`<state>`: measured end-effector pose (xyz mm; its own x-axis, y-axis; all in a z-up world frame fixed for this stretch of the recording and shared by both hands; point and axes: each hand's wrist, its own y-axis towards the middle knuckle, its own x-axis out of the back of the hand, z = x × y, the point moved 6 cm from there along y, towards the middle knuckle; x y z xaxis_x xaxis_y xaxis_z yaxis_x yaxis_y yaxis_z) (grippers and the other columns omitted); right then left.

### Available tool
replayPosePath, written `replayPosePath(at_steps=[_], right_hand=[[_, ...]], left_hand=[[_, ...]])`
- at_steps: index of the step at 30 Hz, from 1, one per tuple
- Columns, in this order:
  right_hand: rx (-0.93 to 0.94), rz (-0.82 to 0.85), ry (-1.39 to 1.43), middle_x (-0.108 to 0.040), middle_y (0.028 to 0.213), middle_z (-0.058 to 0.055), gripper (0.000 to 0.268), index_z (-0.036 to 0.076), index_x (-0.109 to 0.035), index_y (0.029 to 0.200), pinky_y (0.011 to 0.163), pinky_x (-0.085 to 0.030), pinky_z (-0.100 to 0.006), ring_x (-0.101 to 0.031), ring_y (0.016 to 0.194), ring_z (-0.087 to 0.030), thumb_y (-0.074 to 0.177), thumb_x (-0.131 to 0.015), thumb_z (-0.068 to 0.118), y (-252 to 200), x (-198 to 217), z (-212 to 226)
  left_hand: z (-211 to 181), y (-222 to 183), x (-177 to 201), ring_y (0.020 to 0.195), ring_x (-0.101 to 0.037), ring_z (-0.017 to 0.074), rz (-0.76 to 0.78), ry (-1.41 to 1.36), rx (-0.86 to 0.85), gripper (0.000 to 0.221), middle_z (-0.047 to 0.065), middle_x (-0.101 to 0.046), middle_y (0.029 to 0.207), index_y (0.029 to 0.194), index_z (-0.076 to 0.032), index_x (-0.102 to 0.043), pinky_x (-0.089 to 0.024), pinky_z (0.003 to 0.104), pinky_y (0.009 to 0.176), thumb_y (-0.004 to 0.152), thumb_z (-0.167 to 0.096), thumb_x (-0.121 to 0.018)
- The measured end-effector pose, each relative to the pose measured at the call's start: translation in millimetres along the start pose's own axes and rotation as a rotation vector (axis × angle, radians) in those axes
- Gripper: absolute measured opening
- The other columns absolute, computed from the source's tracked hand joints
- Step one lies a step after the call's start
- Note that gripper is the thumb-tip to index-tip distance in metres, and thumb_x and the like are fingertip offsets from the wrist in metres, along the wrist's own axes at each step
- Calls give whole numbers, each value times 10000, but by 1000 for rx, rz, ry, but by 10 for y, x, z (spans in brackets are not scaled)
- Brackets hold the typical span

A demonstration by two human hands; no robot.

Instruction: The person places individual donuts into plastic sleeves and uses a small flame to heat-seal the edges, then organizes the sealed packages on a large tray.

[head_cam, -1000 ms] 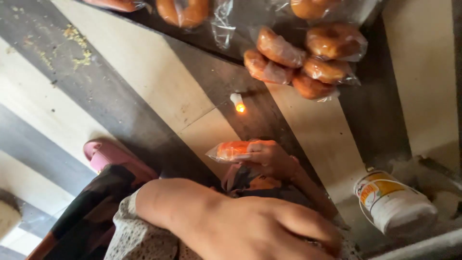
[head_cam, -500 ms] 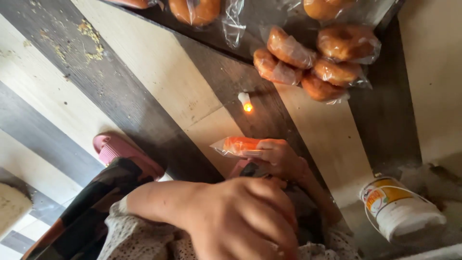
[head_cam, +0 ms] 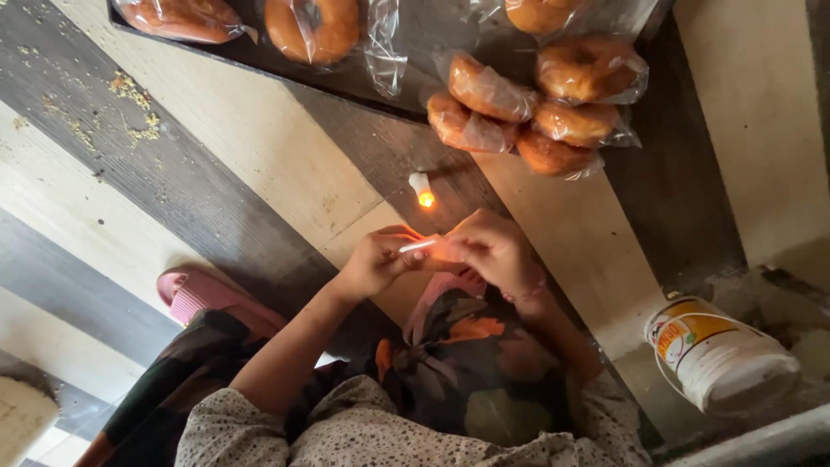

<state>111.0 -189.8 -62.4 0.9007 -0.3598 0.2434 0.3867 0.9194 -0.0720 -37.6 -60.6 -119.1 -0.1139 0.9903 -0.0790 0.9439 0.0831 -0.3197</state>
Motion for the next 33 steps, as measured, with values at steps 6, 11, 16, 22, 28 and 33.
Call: replayPosePath(at_steps=[6,11,16,22,28,33], right_hand=[[-93,-4,300,-658,1154,-113,340,-7,-621,1185,895,-516,-332,-630,1060,-187,903,-756,125,83,-178,-237],[-428,-67,119,-705,853,-82,131,13,-719,961,689,-535,-301,-646,754,-142,955,-753,139,-194,-397,-794],[-433,-150,94,-725,840,-81,151,18,-732,1000,691,-530,-286,-659,750,-114,971,-709,165,-159,-360,-786],[-447,-188,133,-751,856,-75,167,16,-728,1020,702,-534,-269,-662,767,-83,988,-698,177,-206,-442,-953],[-465,-187,131,-721,809,-67,154,7,-734,1004,662,-515,-271,-627,728,-77,990,-699,156,-173,-408,-885],[-447,-186,149,-718,796,-63,162,1,-728,989,647,-507,-271,-608,710,-74,987,-700,160,-172,-420,-921]], left_hand=[[639,-38,-77,754,-571,96,-57,-250,237,268,22,-627,851,941,-8,-703,-479,269,658,1055,-247,-661],[679,39,-111,772,-585,50,-208,-455,410,228,-42,-673,870,1083,-42,-673,-504,231,689,969,-238,-657],[959,-54,-147,749,-563,79,-292,-425,441,258,-1,-642,849,1046,13,-671,-496,253,679,1018,-244,-668],[1046,-20,-183,794,-615,86,-349,-670,437,235,18,-696,909,1061,-2,-671,-522,255,725,1023,-231,-638],[1038,-41,-173,782,-602,75,-368,-664,442,219,9,-683,905,1058,-7,-668,-507,245,711,1035,-222,-635],[1063,-37,-185,751,-586,76,-381,-707,442,210,7,-676,879,1043,-11,-666,-493,247,681,1030,-219,-641]])
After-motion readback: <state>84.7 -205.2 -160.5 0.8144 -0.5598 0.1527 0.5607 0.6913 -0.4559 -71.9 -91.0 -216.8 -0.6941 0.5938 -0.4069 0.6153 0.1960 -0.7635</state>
